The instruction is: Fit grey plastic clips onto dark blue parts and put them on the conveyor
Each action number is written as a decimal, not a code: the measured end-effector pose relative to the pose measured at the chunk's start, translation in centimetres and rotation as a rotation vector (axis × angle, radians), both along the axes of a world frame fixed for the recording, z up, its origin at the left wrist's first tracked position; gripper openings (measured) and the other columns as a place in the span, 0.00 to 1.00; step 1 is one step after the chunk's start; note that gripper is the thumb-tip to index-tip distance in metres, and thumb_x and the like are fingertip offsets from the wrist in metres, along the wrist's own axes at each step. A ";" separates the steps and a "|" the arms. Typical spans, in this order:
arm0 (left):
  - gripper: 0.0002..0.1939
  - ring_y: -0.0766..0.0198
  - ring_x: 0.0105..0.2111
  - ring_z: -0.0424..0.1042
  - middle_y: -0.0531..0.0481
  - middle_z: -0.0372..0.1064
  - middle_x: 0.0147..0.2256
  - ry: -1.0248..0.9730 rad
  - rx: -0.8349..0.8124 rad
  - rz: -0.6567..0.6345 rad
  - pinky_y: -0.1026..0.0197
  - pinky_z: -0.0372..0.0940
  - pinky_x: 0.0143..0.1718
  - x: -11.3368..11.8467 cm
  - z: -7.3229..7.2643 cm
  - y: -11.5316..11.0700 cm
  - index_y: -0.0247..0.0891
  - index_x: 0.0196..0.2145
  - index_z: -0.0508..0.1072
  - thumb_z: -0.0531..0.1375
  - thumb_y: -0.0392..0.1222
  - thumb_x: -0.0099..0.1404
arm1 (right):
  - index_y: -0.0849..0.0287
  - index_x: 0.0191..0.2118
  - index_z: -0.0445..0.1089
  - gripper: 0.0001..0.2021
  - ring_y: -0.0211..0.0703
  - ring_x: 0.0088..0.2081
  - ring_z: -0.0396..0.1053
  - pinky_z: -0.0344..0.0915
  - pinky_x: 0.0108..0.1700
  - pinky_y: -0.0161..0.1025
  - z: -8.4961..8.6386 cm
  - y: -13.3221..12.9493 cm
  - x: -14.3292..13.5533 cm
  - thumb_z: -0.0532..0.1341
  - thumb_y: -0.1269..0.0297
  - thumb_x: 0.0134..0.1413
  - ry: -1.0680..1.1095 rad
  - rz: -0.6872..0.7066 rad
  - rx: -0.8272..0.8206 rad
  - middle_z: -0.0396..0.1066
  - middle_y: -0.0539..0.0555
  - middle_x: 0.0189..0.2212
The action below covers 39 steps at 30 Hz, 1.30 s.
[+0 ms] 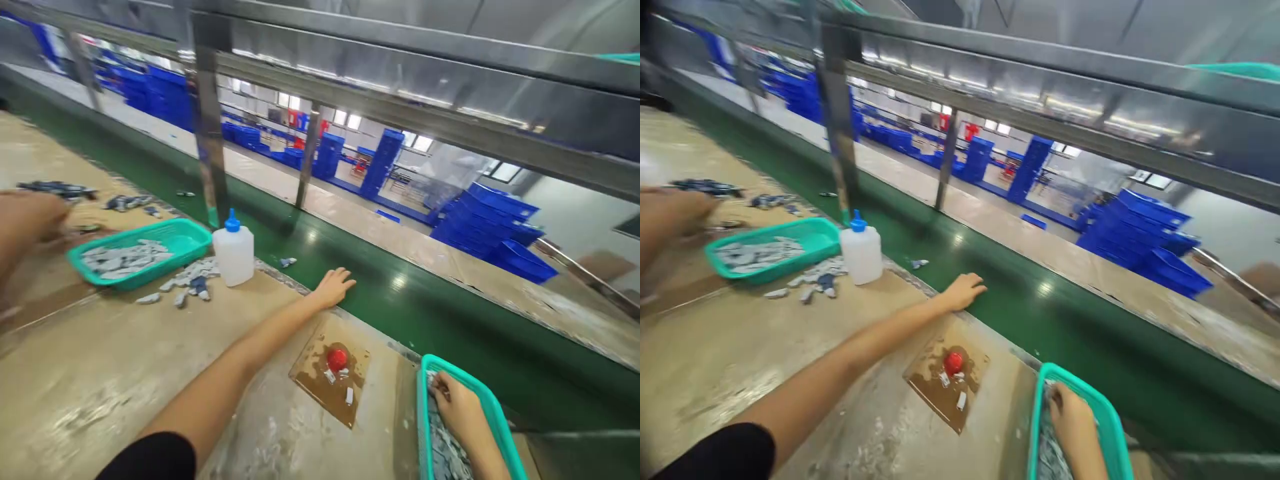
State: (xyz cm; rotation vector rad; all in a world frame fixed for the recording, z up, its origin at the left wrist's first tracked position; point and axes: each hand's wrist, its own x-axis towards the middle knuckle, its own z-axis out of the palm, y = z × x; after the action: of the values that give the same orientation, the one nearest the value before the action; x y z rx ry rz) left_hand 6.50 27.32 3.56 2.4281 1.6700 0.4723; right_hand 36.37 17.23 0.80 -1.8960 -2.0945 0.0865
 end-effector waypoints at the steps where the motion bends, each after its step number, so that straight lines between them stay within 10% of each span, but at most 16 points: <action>1: 0.17 0.52 0.55 0.51 0.42 0.53 0.55 -0.021 0.003 -0.004 0.43 0.49 0.52 -0.1 -1.2 1.2 0.37 0.49 0.63 0.52 0.41 0.62 | 0.54 0.17 0.59 0.08 0.45 0.22 0.67 0.60 0.25 0.38 0.1 -0.4 0.2 0.54 0.70 0.42 -0.001 0.008 -0.041 0.65 0.51 0.17; 5: 0.15 0.51 0.56 0.47 0.42 0.54 0.55 -0.115 -0.046 0.026 0.49 0.47 0.53 -1.8 -3.5 4.0 0.37 0.45 0.67 0.50 0.34 0.60 | 0.55 0.18 0.55 0.05 0.43 0.19 0.63 0.55 0.22 0.37 0.8 -0.6 -1.0 0.47 0.65 0.39 0.061 -0.003 -0.045 0.62 0.50 0.14; 12: 0.12 0.57 0.42 0.63 0.44 0.66 0.37 -0.375 -0.141 0.195 0.54 0.54 0.47 -5.8 -1.7 5.1 0.33 0.36 0.69 0.55 0.29 0.52 | 0.56 0.17 0.60 0.09 0.42 0.18 0.63 0.60 0.22 0.36 2.8 -1.6 -2.3 0.52 0.58 0.37 0.371 -0.120 0.145 0.63 0.50 0.14; 19: 0.09 0.66 0.34 0.66 0.50 0.61 0.32 -0.909 -0.309 0.262 0.63 0.62 0.33 -3.6 0.6 -1.3 0.37 0.34 0.62 0.46 0.35 0.56 | 0.60 0.25 0.68 0.09 0.44 0.25 0.70 0.70 0.29 0.37 4.1 -2.6 -7.1 0.63 0.59 0.37 0.911 -0.051 0.310 0.70 0.53 0.22; 25: 0.09 0.71 0.23 0.61 0.57 0.61 0.24 -1.055 -0.766 -0.254 0.67 0.57 0.25 -1.1 2.6 -9.7 0.38 0.27 0.58 0.55 0.43 0.52 | 0.58 0.31 0.71 0.05 0.39 0.30 0.70 0.70 0.32 0.33 4.9 -4.4 -14.6 0.58 0.70 0.50 0.674 0.348 0.254 0.73 0.52 0.29; 39: 0.12 0.69 0.23 0.62 0.59 0.62 0.22 -1.124 -0.919 -0.305 0.65 0.59 0.26 -2.1 1.4 -10.1 0.40 0.25 0.53 0.56 0.41 0.49 | 0.58 0.32 0.70 0.09 0.39 0.32 0.69 0.68 0.34 0.36 4.1 -4.1 -15.4 0.54 0.75 0.54 0.377 0.575 0.365 0.71 0.54 0.29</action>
State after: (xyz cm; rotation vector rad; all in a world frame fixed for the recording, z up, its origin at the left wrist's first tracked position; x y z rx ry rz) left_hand 4.40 17.21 4.94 1.2491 0.7209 0.6383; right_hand 20.96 13.13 4.87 -0.9522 -2.1344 0.1611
